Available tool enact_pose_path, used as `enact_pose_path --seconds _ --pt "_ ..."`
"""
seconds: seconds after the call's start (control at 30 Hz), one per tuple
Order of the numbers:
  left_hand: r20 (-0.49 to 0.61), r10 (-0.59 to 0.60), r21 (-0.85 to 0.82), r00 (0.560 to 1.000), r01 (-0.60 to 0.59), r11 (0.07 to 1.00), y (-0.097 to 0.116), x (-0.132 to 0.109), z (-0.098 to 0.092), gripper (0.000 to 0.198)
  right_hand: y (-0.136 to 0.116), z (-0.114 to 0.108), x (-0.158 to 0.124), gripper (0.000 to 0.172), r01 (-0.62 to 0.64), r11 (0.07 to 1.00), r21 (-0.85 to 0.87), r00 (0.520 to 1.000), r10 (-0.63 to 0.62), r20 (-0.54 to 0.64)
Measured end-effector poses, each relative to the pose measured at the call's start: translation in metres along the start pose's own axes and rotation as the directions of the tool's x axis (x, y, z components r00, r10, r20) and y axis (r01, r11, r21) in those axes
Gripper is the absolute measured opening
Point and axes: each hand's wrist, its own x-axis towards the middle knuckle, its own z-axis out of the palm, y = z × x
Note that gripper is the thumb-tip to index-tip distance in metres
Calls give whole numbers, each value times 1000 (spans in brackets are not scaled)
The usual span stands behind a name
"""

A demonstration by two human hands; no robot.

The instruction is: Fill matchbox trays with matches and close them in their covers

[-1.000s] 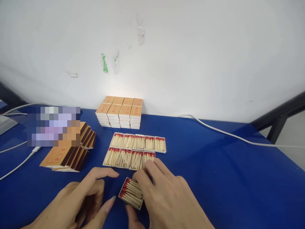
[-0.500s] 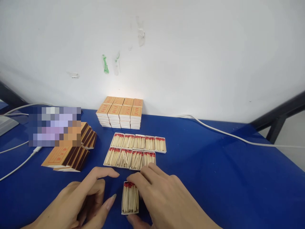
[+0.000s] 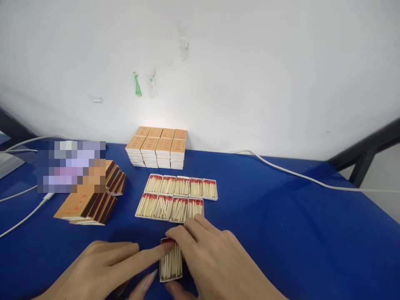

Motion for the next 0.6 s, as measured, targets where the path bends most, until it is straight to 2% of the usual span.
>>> enact_pose_path --seconds 0.17,0.37,0.6 --pt "15 5 27 1000 -6 1000 2 4 -2 28 -1 0 -2 56 -16 1000 10 1000 16 2" --pt "-12 -1 7 1000 1 1000 1 4 1 27 -1 0 -2 51 -21 999 23 999 21 32" --pt "-13 15 20 1000 -15 1000 2 5 -1 30 -2 -1 0 52 -13 1000 7 1000 13 -2"
